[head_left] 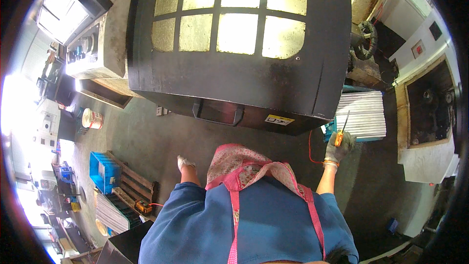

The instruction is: The person operates a CNC machine to process industrial metal parts by hand, opening and closing the machine door and placing metal parts into a tray.

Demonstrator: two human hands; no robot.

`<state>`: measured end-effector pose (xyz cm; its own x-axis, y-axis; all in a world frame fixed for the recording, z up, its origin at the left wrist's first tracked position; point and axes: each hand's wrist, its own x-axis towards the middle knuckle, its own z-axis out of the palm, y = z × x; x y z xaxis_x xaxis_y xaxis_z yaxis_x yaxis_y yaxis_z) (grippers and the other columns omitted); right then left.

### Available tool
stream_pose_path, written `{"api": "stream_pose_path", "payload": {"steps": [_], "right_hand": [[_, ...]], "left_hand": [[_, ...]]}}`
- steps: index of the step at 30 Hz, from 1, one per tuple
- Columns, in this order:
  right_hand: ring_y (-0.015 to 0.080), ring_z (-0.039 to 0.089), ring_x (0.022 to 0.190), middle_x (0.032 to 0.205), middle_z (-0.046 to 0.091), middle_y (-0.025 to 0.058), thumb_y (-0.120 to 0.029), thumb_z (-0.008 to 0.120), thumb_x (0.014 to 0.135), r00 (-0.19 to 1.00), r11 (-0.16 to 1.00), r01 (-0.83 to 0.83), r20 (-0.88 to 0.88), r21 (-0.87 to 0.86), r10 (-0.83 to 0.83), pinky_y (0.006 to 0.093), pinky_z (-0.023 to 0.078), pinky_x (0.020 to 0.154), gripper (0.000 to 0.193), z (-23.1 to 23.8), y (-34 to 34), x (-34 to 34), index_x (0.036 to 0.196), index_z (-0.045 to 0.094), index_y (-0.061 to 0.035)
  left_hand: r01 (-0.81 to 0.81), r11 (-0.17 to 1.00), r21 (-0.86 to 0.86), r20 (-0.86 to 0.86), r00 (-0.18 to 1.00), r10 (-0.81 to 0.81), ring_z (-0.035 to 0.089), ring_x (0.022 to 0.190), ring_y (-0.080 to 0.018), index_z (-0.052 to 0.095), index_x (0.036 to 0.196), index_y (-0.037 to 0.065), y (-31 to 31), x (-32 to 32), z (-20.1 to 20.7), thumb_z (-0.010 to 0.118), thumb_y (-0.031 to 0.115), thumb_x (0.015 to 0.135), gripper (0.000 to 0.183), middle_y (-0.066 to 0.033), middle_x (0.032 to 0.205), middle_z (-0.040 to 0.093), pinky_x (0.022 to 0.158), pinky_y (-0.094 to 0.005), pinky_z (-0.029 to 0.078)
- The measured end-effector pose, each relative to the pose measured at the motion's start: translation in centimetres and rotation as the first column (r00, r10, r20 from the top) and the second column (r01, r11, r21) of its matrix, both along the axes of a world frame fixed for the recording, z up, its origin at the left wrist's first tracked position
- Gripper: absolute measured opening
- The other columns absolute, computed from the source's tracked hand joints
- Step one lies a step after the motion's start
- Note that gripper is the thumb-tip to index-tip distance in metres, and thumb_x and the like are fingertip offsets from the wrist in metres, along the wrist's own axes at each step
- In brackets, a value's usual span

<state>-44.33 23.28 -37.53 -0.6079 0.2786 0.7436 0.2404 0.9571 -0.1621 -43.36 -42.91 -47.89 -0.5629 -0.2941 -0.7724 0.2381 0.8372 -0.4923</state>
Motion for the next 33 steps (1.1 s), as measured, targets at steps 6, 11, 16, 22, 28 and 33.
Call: {"api": "stream_pose_path", "payload": {"steps": [6, 11, 16, 22, 28, 33], "right_hand": [[0.0341, 0.068, 0.107, 0.102, 0.07, 0.0124, -0.031, 0.073, 0.095, 1.0, 0.998, -0.001, -0.024, -0.058, 0.0, 0.0561, 0.042, 0.117, 0.026, 0.2, -0.3, 0.1, 0.1, 0.067, -0.0064], [0.0336, 0.067, 0.105, 0.101, 0.07, 0.0106, -0.033, 0.072, 0.096, 0.999, 0.999, -0.01, -0.039, -0.037, 0.008, 0.0549, 0.044, 0.114, 0.026, 0.7, -0.5, 0.0, 0.098, 0.066, -0.0078], [0.0343, 0.068, 0.104, 0.101, 0.07, 0.0116, -0.035, 0.07, 0.097, 0.999, 0.999, 0.006, 0.031, -0.04, -0.005, 0.0554, 0.043, 0.115, 0.027, 0.7, -0.4, 0.1, 0.098, 0.067, -0.0084], [0.035, 0.068, 0.107, 0.103, 0.071, 0.0127, -0.037, 0.07, 0.098, 1.0, 0.999, 0.004, 0.017, -0.041, -0.003, 0.0583, 0.04, 0.118, 0.03, -0.1, 0.0, 0.1, 0.102, 0.068, -0.0076], [0.0336, 0.067, 0.109, 0.105, 0.071, 0.0121, -0.035, 0.072, 0.097, 1.0, 1.0, 0.015, 0.01, -0.024, -0.014, 0.0585, 0.039, 0.118, 0.029, -0.5, 0.0, 0.1, 0.103, 0.068, -0.0072], [0.0346, 0.066, 0.111, 0.107, 0.07, 0.013, -0.033, 0.072, 0.097, 1.0, 0.999, 0.001, 0.011, -0.05, -0.001, 0.0585, 0.036, 0.121, 0.028, -0.3, -0.1, 0.1, 0.104, 0.068, -0.0063]], "left_hand": [[0.07, 0.995, -0.07, 0.17, 0.984, -0.057, 0.021, 0.163, -0.0241, 0.033, 0.168, 0.023, 0.0, -0.2, 0.2, 0.032, 0.052, 0.108, 0.066, 0.0015, 0.176, 0.027, 0.13, -0.0499, 0.016], [0.073, 0.994, -0.083, 0.166, 0.984, -0.059, 0.023, 0.163, -0.0247, 0.035, 0.167, 0.024, 0.2, -0.3, 0.2, 0.037, 0.058, 0.106, 0.07, 0.0017, 0.175, 0.028, 0.13, -0.0504, 0.015], [0.042, 0.999, -0.019, 0.127, 0.991, -0.039, 0.028, 0.161, -0.0253, 0.04, 0.165, 0.024, 0.4, -0.5, 1.0, 0.046, 0.058, 0.104, 0.069, 0.0015, 0.173, 0.033, 0.13, -0.051, 0.016], [0.026, 1.0, -0.013, 0.084, 0.996, -0.025, 0.028, 0.161, -0.0266, 0.042, 0.164, 0.026, 0.3, -0.7, 0.8, 0.056, 0.061, 0.099, 0.075, 0.0009, 0.173, 0.035, 0.13, -0.0526, 0.018], [0.07, 0.997, -0.025, 0.144, 0.987, -0.065, 0.027, 0.161, -0.0269, 0.042, 0.164, 0.026, 0.4, -0.7, 1.1, 0.06, 0.061, 0.097, 0.078, 0.0004, 0.174, 0.033, 0.129, -0.0523, 0.018], [0.068, 0.996, -0.05, 0.051, 0.997, -0.066, 0.027, 0.161, -0.0267, 0.04, 0.165, 0.022, 1.6, -0.5, 2.4, 0.051, 0.054, 0.104, 0.07, -0.0001, 0.174, 0.033, 0.129, -0.0526, 0.02]]}}
